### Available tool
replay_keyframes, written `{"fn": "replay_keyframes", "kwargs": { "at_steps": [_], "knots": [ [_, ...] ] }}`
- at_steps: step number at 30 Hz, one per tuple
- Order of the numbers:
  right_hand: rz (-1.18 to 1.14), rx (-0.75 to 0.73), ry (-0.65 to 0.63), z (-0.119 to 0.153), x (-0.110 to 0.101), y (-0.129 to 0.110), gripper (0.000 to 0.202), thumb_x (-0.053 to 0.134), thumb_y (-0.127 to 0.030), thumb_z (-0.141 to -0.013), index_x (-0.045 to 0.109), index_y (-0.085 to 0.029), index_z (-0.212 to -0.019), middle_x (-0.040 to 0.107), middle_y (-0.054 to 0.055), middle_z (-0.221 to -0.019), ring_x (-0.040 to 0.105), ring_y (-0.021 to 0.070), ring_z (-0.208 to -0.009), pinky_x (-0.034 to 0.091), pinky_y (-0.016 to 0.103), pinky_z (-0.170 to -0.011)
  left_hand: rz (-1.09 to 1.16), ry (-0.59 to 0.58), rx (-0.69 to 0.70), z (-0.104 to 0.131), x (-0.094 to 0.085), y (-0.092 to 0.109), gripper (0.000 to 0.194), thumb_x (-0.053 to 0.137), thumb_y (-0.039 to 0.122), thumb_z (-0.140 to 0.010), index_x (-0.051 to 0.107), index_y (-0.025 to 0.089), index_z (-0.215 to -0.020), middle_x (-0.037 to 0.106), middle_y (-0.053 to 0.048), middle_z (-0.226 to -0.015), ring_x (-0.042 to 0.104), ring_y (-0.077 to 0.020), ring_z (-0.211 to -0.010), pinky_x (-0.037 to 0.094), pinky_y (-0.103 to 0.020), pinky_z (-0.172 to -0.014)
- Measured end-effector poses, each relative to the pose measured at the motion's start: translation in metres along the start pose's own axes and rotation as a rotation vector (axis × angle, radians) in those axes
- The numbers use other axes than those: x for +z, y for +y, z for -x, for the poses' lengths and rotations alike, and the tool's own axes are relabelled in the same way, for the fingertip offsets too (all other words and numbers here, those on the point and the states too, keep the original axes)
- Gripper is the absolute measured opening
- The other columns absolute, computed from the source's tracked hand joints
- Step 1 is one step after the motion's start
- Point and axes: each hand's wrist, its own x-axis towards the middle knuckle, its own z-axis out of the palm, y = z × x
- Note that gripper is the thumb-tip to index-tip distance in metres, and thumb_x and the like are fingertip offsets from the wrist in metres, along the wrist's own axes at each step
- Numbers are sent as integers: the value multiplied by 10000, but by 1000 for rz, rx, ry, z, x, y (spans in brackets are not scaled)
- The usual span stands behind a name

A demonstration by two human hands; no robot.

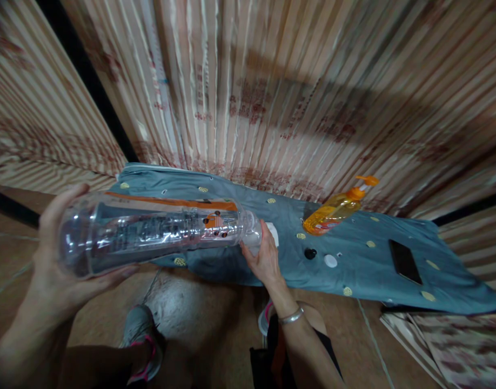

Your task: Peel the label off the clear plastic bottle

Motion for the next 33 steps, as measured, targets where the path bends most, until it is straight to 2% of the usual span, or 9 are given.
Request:
{"fn": "replay_keyframes", "kwargs": {
  "at_steps": [6, 13, 19, 25, 30, 33],
  "knots": [
    [-2, -24, 17, -1, -1, -1, 799, 629, -519, -954, 326, -153, -1596, 605, 215, -1483, 633, 331, -1345, 579, 532, -1070, -14, -2, 3, 0, -2, 1, 1125, 901, 516, -694, 305, 334, -1631, 586, -92, -1295, 733, -248, -1008, 689, -397, -746],
    [2, -15, 1, 0, 0, -1, 790, 627, -493, -956, 320, -142, -1594, 603, 222, -1481, 627, 328, -1353, 569, 533, -1084, 14, 48, -8, 2, 3, 0, 1095, 900, 509, -692, 339, 340, -1617, 598, -80, -1279, 735, -240, -977, 686, -387, -711],
    [15, -33, 3, 0, 1, 1, 819, 636, -472, -950, 281, -150, -1615, 602, 220, -1486, 622, 331, -1362, 570, 537, -1087, -5, 63, -51, 5, 1, -2, 1105, 917, 498, -656, 375, 327, -1604, 594, -91, -1354, 703, -272, -1085, 683, -425, -799],
    [19, -71, 23, 0, 1, 1, 804, 623, -492, -964, 292, -134, -1603, 608, 236, -1474, 632, 341, -1349, 581, 542, -1066, 112, 95, -58, 4, 5, -2, 1182, 962, 476, -598, 362, 331, -1607, 544, -97, -1402, 710, -262, -1067, 694, -417, -776],
    [24, -71, 13, 0, 0, 0, 803, 614, -508, -971, 285, -142, -1605, 612, 230, -1470, 633, 340, -1347, 582, 550, -1065, 166, 109, -134, 7, 6, 1, 1008, 961, 441, -645, 499, 295, -1529, 630, -114, -1347, 759, -272, -1043, 702, -368, -739],
    [17, -89, 20, 0, 0, 1, 798, 607, -508, -980, 281, -141, -1610, 610, 231, -1472, 629, 337, -1351, 584, 543, -1064, 155, 77, -128, 7, 4, 2, 1007, 965, 424, -649, 496, 288, -1529, 642, -112, -1349, 764, -275, -1071, 700, -375, -788]
  ]
}}
